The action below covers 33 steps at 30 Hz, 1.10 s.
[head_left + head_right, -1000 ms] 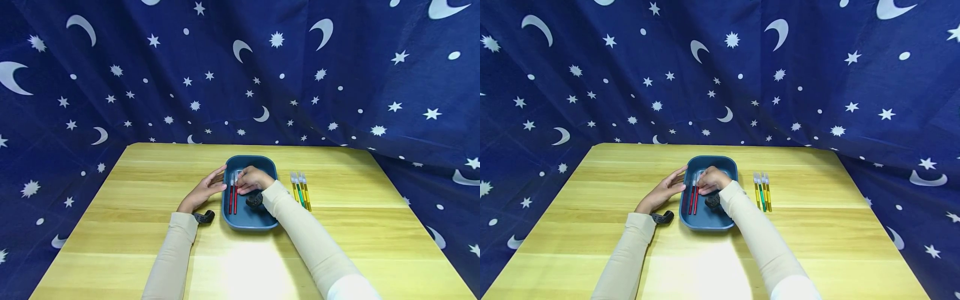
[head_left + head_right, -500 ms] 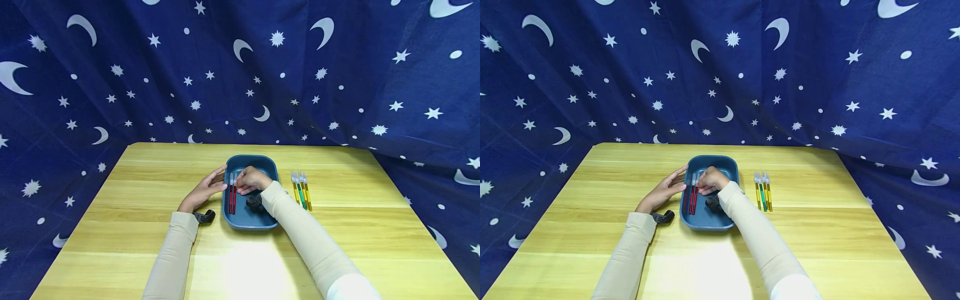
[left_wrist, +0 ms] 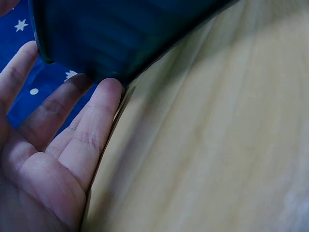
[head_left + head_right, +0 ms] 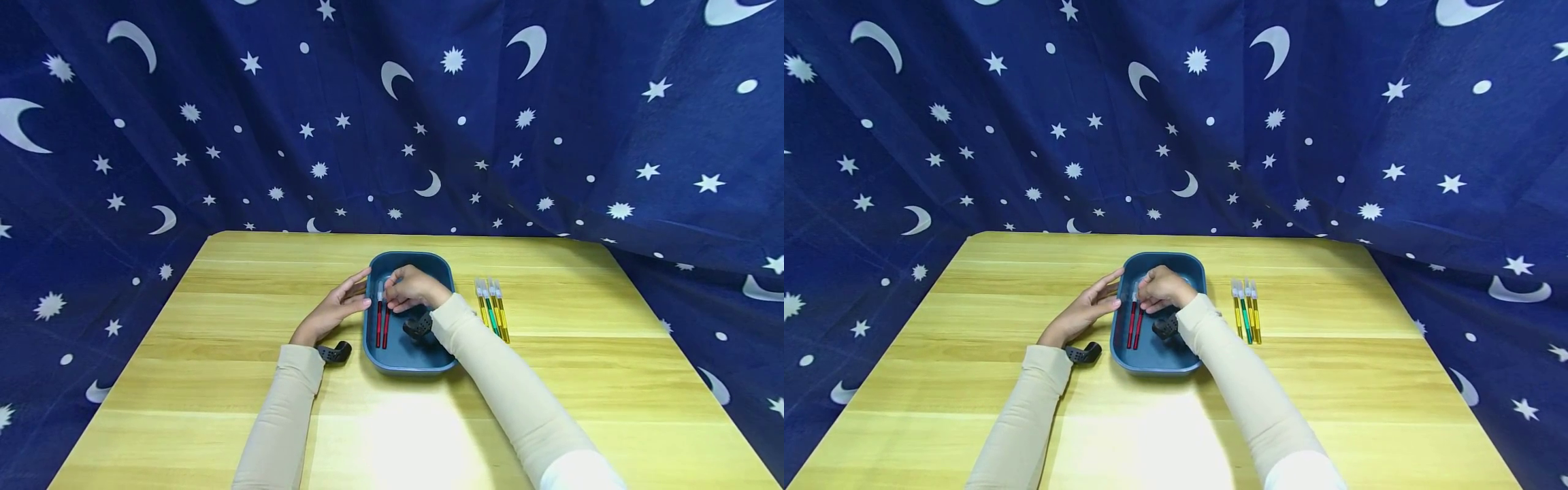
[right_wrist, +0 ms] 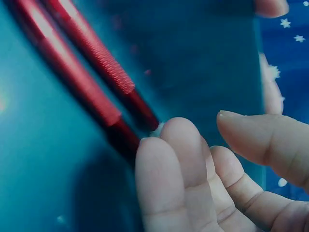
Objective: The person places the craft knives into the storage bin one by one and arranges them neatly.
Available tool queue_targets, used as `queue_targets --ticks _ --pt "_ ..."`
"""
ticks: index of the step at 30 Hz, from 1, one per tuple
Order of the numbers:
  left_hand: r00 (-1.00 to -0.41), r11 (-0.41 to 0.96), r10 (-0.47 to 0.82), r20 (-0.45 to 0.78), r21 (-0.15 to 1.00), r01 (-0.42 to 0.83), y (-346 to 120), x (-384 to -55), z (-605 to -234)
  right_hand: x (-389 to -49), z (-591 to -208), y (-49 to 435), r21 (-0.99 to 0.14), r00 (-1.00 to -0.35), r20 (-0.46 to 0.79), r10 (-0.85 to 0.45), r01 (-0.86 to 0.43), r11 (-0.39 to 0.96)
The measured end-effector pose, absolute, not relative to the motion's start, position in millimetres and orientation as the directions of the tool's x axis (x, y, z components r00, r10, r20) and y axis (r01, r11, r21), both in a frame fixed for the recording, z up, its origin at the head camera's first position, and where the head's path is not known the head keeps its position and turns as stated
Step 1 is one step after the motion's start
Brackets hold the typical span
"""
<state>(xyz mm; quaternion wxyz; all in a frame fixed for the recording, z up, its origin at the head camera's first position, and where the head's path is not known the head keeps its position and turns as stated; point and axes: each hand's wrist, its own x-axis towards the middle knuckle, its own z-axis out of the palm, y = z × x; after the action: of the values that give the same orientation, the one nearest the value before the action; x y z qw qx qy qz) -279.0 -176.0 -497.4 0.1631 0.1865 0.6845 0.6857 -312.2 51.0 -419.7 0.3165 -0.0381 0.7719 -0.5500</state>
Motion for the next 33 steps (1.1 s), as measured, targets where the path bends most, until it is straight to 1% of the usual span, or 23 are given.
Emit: queue_targets --ticks 5,16,18,24,30,33 --pt "-0.877 0.005 0.479 0.028 0.999 0.034 -176 -279 -497 -310 -410 56 -0.9 -0.789 -0.396 -0.469 0.23 0.371" --pt "-0.881 0.006 0.474 0.009 1.0 0.014 -176 -279 -498 -301 -398 72 -0.956 -0.785 -0.181 -0.592 -0.001 0.293" --pt "-0.879 0.008 0.477 0.009 1.0 0.015 -175 -279 -498 -299 -396 76 -0.961 -0.783 -0.153 -0.603 -0.024 0.275" --pt "-0.879 0.001 0.477 0.011 1.0 0.013 -176 -279 -497 -294 -391 88 -0.956 -0.78 -0.126 -0.613 -0.069 0.285" --pt "-0.886 0.019 0.465 0.005 1.0 0.016 -175 -277 -496 -285 -384 102 -0.936 -0.739 -0.09 -0.668 -0.167 0.31" --pt "-0.886 0.024 0.463 0.009 0.999 0.022 -175 -277 -496 -280 -380 110 -0.929 -0.729 -0.063 -0.681 -0.207 0.307"
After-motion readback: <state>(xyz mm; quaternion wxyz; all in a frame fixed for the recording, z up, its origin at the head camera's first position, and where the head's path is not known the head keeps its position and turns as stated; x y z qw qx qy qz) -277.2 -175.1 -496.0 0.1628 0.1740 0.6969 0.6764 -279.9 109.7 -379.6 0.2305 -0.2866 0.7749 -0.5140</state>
